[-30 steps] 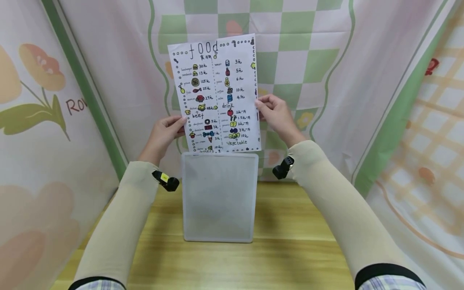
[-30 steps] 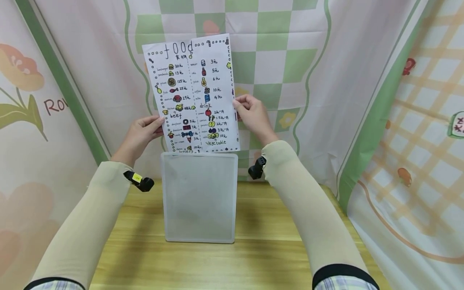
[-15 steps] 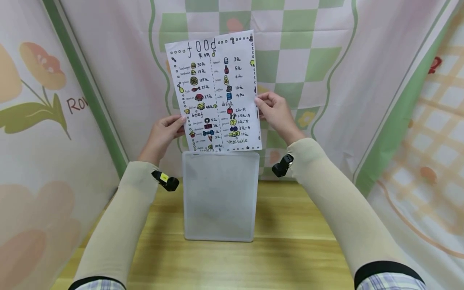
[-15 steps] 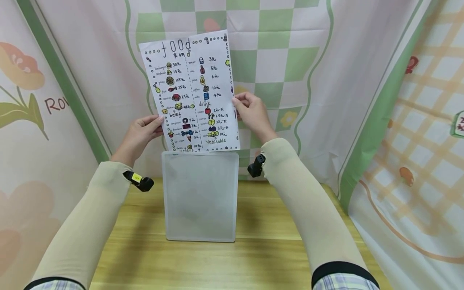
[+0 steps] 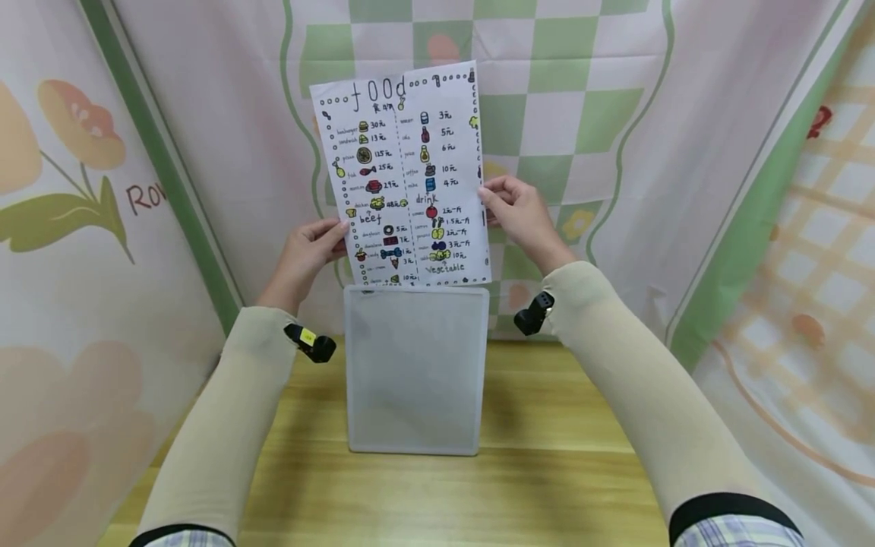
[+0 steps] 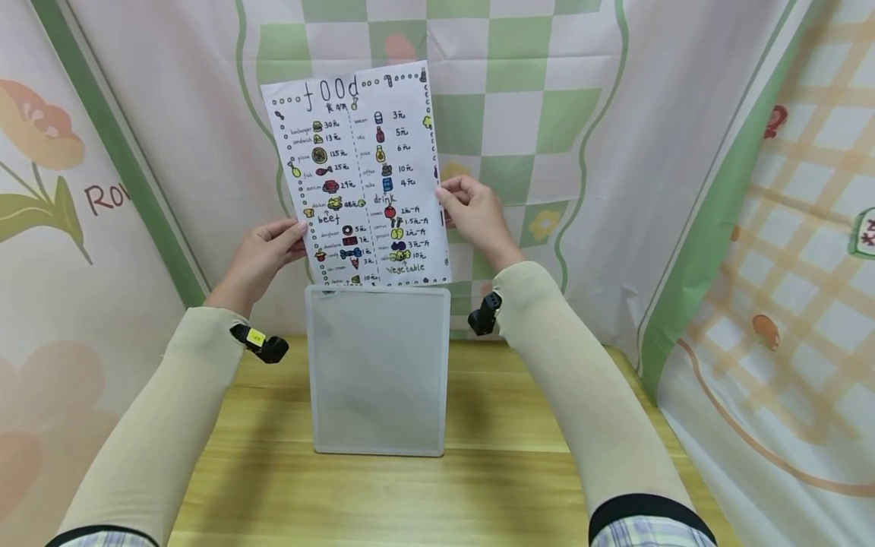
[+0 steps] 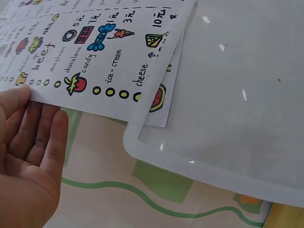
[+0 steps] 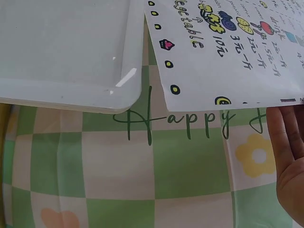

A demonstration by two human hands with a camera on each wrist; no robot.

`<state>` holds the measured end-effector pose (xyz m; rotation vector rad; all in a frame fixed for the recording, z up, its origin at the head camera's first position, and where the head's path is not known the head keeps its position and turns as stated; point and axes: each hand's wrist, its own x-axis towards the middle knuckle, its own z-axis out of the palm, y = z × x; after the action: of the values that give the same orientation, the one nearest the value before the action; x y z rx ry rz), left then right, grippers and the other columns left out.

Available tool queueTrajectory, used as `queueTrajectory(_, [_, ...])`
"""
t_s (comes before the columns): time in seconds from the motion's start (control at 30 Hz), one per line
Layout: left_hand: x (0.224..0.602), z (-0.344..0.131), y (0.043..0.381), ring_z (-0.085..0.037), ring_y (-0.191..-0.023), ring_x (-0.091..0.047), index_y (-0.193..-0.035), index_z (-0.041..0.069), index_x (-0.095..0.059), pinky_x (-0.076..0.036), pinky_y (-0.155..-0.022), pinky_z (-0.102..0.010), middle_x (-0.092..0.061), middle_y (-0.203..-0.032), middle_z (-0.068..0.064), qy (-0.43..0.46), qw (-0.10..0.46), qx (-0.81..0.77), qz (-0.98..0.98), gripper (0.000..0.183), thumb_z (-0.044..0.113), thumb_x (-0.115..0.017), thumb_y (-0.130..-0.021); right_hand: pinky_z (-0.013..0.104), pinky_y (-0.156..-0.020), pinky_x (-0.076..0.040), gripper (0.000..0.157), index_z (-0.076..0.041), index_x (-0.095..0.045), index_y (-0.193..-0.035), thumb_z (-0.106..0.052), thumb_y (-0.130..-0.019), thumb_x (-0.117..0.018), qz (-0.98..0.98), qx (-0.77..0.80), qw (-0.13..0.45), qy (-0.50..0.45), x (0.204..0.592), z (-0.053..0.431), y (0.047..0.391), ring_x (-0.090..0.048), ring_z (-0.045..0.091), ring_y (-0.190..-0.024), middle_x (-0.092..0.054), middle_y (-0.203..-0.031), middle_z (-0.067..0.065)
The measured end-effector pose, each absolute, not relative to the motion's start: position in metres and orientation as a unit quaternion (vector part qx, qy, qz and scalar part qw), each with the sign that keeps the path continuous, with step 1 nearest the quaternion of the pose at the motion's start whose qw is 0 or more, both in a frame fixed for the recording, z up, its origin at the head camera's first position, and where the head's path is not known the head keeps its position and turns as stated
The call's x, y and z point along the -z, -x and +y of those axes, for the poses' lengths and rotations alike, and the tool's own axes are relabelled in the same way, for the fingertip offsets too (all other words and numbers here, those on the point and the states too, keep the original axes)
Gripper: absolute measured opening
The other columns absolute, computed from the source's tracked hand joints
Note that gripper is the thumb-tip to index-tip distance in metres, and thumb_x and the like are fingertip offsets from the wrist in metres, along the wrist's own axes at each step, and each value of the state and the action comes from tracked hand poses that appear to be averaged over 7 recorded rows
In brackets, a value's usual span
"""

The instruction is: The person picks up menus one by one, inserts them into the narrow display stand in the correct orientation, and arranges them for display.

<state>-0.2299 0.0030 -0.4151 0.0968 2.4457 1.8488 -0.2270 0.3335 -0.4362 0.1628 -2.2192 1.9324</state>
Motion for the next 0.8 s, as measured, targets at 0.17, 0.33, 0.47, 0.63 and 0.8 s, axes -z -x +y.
queueTrajectory(0.17, [0.416,0.002,0.231,-0.021,-0.106,-0.065,-0.131,0.007,-0.063,-0.051,-0.098,-0.031,-0.066,-0.122,-0.011,-0.037,0.035,-0.609,0.792,0.043,0.036,-0.065,-0.098,0.045,-0.092,-0.054,0.028,-0.007,-0.062,-0.116,-0.031,-0.102,-0.061,-0.753,-0.648,0.094,-0.064,0.434,0.335,0.226,-0.067,0.024,-0.093,-0.071,-0.106,0.011])
queueTrajectory(0.33, [0.418,0.000,0.232,-0.022,-0.107,-0.064,-0.131,0.009,-0.064,-0.050,-0.101,-0.033,-0.066,-0.123,-0.009,-0.038,0.038,-0.607,0.793,0.044,0.038,-0.065,-0.098,0.044,-0.092,-0.055,0.029,-0.005,-0.061,-0.117,-0.029,-0.101,-0.062,-0.750,-0.651,0.091,-0.074,0.434,0.337,0.225,-0.067,0.026,-0.092,-0.071,-0.106,0.013])
queueTrajectory(0.47, [0.420,-0.001,0.234,-0.022,-0.109,-0.064,-0.131,0.009,-0.063,-0.048,-0.103,-0.034,-0.066,-0.124,-0.010,-0.038,0.047,-0.610,0.790,0.045,0.039,-0.065,-0.098,0.046,-0.092,-0.055,0.029,-0.004,-0.061,-0.117,-0.028,-0.101,-0.062,-0.752,-0.650,0.083,-0.069,0.435,0.338,0.224,-0.067,0.026,-0.092,-0.071,-0.106,0.014])
queueTrajectory(0.63, [0.421,-0.001,0.236,-0.022,-0.109,-0.064,-0.132,0.008,-0.063,-0.048,-0.103,-0.033,-0.065,-0.124,-0.010,-0.038,0.057,-0.616,0.785,0.046,0.039,-0.065,-0.098,0.048,-0.092,-0.055,0.030,-0.004,-0.061,-0.117,-0.029,-0.101,-0.062,-0.757,-0.646,0.074,-0.064,0.432,0.338,0.222,-0.068,0.026,-0.093,-0.071,-0.107,0.014])
queueTrajectory(0.8, [0.420,-0.002,0.237,-0.022,-0.110,-0.064,-0.133,0.007,-0.062,-0.049,-0.102,-0.033,-0.065,-0.125,-0.011,-0.034,0.058,-0.622,0.780,0.047,0.039,-0.065,-0.098,0.041,-0.088,-0.057,0.031,-0.004,-0.061,-0.117,-0.030,-0.101,-0.062,-0.768,-0.634,0.070,-0.058,0.424,0.337,0.221,-0.068,0.026,-0.093,-0.071,-0.108,0.014])
